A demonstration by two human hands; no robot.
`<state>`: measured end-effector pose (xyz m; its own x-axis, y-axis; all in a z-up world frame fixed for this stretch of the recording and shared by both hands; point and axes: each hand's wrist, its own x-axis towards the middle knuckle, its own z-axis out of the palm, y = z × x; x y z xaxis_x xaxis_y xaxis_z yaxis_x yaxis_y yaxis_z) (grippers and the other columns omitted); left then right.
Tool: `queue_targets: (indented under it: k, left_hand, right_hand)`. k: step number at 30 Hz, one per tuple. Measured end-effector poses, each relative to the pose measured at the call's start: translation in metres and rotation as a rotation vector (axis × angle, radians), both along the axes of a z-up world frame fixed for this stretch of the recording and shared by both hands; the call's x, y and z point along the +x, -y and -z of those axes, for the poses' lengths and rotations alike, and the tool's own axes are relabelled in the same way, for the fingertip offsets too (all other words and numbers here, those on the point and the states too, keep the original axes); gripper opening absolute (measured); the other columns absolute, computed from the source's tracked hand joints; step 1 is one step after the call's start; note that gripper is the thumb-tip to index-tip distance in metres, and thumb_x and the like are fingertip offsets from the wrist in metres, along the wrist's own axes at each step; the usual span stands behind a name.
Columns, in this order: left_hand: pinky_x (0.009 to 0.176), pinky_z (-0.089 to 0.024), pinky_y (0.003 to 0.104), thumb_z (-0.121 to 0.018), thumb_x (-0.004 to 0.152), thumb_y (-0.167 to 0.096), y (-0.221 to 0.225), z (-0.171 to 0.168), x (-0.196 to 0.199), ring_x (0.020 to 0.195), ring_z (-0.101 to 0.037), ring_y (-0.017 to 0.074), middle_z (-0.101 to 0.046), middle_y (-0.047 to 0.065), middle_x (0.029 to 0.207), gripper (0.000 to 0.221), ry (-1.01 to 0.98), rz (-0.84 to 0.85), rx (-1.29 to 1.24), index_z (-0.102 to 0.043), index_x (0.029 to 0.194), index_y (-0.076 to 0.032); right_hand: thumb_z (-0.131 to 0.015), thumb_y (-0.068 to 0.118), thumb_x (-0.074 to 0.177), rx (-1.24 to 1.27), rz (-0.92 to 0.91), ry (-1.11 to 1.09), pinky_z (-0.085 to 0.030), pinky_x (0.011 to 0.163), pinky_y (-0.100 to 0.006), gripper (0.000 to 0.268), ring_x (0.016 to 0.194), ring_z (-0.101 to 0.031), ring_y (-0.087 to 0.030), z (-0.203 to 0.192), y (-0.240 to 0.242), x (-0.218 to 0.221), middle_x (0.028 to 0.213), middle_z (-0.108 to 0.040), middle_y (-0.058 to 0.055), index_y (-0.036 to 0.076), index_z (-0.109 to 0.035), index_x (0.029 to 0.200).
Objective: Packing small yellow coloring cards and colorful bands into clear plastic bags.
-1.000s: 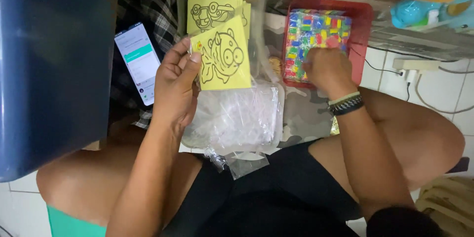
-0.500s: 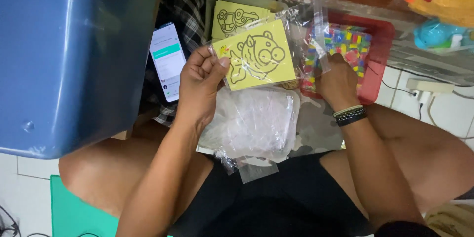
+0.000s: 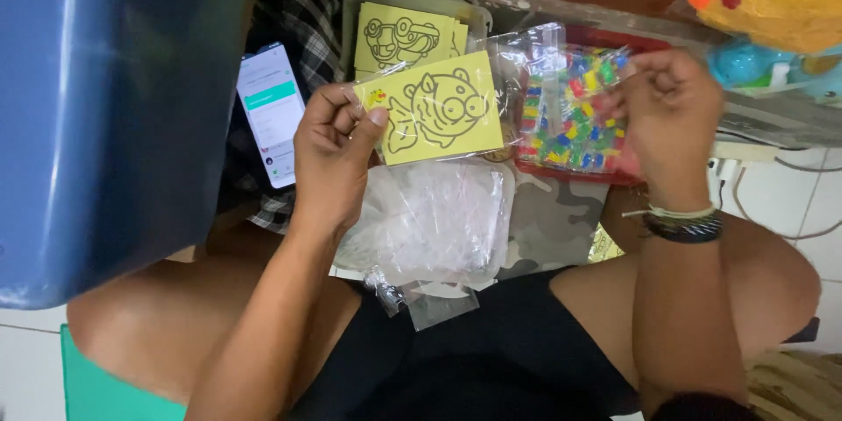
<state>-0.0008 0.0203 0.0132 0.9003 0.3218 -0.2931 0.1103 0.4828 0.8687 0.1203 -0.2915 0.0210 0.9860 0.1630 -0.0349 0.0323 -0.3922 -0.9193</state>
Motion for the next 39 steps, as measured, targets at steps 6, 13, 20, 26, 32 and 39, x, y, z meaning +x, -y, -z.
queue_targets:
  k: [6,13,20,26,32,39]
  left_hand:
    - [0.065,-0.052,0.02,-0.06,0.1,0.005,0.005,-0.003,0.0,0.077,-0.059,0.0069,-0.068,0.006,0.097,0.016,-0.013,0.014,0.038,-0.054,0.112,-0.005]
    - [0.065,-0.048,0.018,-0.06,0.101,0.004,0.01,0.003,-0.001,0.075,-0.057,0.0055,-0.066,0.004,0.095,0.017,0.006,0.025,0.073,-0.054,0.115,-0.004]
    - [0.071,-0.069,0.038,-0.068,0.098,-0.007,0.02,0.026,0.0,0.085,-0.075,0.0238,-0.07,0.015,0.095,0.019,-0.018,-0.023,0.158,-0.055,0.112,-0.004]
    - [0.072,-0.069,0.037,-0.068,0.098,-0.007,0.025,0.034,-0.001,0.085,-0.075,0.0228,-0.071,0.014,0.096,0.02,-0.016,-0.028,0.083,-0.055,0.113,-0.004]
    - [0.067,-0.07,0.033,-0.067,0.099,-0.011,0.022,0.03,-0.003,0.083,-0.076,0.02,-0.074,0.01,0.101,0.022,-0.045,-0.084,-0.046,-0.054,0.117,-0.007]
    - [0.072,-0.071,0.041,-0.07,0.097,-0.008,0.031,0.032,-0.004,0.089,-0.077,0.0269,-0.074,0.012,0.11,0.026,0.086,-0.083,-0.297,-0.053,0.117,-0.011]
  right_hand:
    - [-0.058,0.002,0.11,0.49,0.023,-0.112,-0.055,0.076,-0.02,0.009,0.078,-0.065,-0.01,-0.027,-0.01,-0.023,0.093,-0.064,-0.003,0.007,-0.057,0.118]
    - [-0.061,0.004,0.107,0.66,0.006,-0.197,-0.054,0.077,-0.02,0.006,0.079,-0.062,-0.01,-0.027,-0.021,-0.031,0.096,-0.064,-0.002,0.008,-0.061,0.111]
    - [-0.067,0.002,0.1,0.495,0.029,-0.115,-0.057,0.068,-0.025,0.008,0.077,-0.068,-0.017,-0.003,-0.038,-0.038,0.091,-0.069,-0.014,0.0,-0.063,0.107]
    - [-0.077,-0.002,0.094,0.265,-0.149,0.068,-0.051,0.097,-0.036,0.011,0.11,-0.065,-0.025,-0.032,-0.071,-0.043,0.119,-0.066,-0.019,0.001,-0.071,0.103]
    - [-0.06,0.051,0.1,0.415,-0.159,-0.012,-0.054,0.099,-0.031,0.059,0.117,-0.062,-0.018,-0.05,-0.068,-0.033,0.134,-0.061,-0.015,0.007,-0.052,0.139]
    - [-0.073,0.019,0.095,0.524,-0.197,-0.096,-0.058,0.088,-0.031,0.043,0.101,-0.07,-0.022,-0.015,-0.071,-0.044,0.119,-0.069,-0.016,-0.001,-0.058,0.13]
